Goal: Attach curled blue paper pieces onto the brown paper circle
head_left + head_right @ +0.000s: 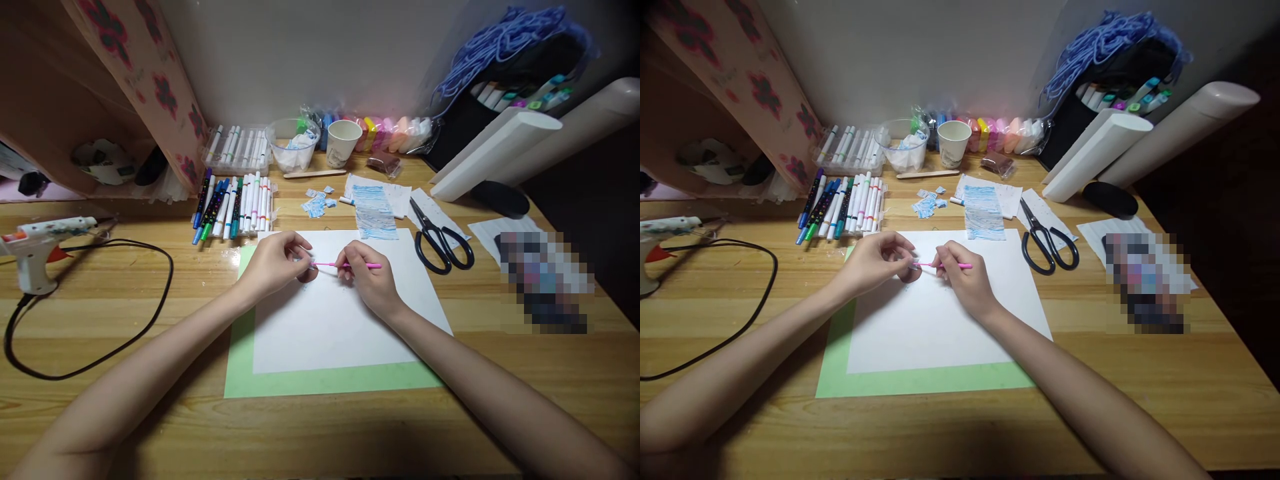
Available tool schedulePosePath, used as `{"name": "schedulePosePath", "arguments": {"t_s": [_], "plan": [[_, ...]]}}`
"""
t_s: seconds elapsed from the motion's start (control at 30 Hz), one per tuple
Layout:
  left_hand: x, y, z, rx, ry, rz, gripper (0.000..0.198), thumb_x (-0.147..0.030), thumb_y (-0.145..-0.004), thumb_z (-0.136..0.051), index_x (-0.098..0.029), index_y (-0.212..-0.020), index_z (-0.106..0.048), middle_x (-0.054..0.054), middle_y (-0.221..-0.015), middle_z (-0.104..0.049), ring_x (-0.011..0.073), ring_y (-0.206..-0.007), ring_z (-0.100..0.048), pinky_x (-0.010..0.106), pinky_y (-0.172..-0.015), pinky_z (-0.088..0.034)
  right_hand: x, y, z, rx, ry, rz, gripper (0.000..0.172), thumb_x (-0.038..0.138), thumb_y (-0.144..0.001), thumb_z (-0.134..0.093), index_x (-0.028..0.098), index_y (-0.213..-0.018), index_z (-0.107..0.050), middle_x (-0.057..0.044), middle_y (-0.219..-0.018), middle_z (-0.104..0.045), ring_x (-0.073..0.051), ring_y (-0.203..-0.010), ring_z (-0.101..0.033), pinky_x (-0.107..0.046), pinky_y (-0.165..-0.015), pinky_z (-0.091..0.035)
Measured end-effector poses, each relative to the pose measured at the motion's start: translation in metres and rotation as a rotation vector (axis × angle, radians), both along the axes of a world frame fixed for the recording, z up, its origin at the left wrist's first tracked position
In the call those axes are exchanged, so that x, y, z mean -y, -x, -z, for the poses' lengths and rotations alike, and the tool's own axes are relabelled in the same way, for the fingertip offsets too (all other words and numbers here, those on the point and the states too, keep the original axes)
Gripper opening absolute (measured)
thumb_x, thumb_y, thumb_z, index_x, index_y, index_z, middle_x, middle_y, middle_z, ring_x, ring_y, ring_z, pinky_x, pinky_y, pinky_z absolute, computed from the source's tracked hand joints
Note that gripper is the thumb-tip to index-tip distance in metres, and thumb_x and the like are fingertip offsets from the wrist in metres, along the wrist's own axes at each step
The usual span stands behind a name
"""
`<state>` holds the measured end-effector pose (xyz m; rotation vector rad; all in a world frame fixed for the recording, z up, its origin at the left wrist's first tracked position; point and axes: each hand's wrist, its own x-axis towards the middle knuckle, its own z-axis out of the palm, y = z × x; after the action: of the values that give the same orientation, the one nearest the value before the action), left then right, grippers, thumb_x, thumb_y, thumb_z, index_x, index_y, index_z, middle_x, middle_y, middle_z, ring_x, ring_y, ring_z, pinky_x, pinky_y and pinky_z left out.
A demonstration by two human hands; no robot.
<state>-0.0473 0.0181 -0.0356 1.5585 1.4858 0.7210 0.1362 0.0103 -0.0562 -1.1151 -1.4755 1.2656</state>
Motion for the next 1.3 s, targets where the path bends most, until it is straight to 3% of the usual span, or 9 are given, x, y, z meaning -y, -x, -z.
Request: {"name": "schedulePosePath", "arguments": {"t_s": [0.63, 0.9, 1.0, 1.2, 1.3], "plan": [[-0.001, 0.003, -0.002, -0.013, 0.002, -0.009, 0.018, -0.02, -0.069, -0.06, -0.015, -0.086, -0.063, 0.002, -0.071, -0.067, 0.0105, -0.057, -0.057, 0.021, -0.052, -0.042, 0.001, 0.002, -0.003, 0.113, -0.043, -0.052, 0.037, 0.047, -0.089, -0.046, 0.018, -0.067, -0.055, 0.003, -0.058, -0.054, -0.009, -0.051, -0.049, -0.021, -0.05, -0.036], [-0.006, 0.013, -0.004, -0.052, -0.091, -0.023, 0.014, -0.024, -0.074, -0.057, -0.014, -0.081, -0.064, 0.002, -0.075, -0.067, 0.0108, -0.06, -0.055, 0.022, -0.053, -0.04, -0.024, 0.024, -0.029, 0.435, -0.319, -0.166, 0.049, 0.049, -0.092, -0.04, 0.019, -0.054, -0.045, 0.003, -0.049, -0.045, -0.009, -0.047, -0.04, -0.024, -0.052, -0.029], [-0.004, 0.017, -0.001, -0.061, -0.126, -0.013, 0.01, -0.022, -0.075, -0.055, -0.014, -0.075, -0.062, 0.001, -0.071, -0.065, 0.0109, -0.061, -0.055, 0.021, -0.054, -0.039, -0.031, 0.037, -0.032, 0.513, -0.385, -0.146, 0.053, 0.054, -0.089, -0.041, 0.019, -0.049, -0.037, 0.005, -0.044, -0.037, -0.008, -0.044, -0.032, -0.025, -0.05, -0.024], [0.007, 0.025, 0.008, -0.045, -0.156, -0.008, 0.012, -0.022, -0.078, -0.053, -0.015, -0.082, -0.062, 0.001, -0.077, -0.065, 0.0118, -0.066, -0.055, 0.023, -0.06, -0.04, -0.026, 0.046, -0.03, 0.537, -0.309, 0.014, 0.051, 0.046, -0.086, -0.053, 0.019, -0.047, -0.034, 0.005, -0.041, -0.039, -0.008, -0.042, -0.033, -0.025, -0.049, -0.023], [0.013, 0.025, 0.01, -0.046, -0.19, -0.012, 0.013, -0.021, -0.08, -0.05, -0.016, -0.085, -0.062, 0.001, -0.079, -0.064, 0.0118, -0.068, -0.054, 0.023, -0.062, -0.04, -0.023, 0.038, -0.036, 0.575, -0.26, -0.054, 0.044, 0.04, -0.086, -0.054, 0.019, -0.05, -0.041, 0.004, -0.045, -0.047, -0.009, -0.045, -0.038, -0.024, -0.049, -0.025]]}}
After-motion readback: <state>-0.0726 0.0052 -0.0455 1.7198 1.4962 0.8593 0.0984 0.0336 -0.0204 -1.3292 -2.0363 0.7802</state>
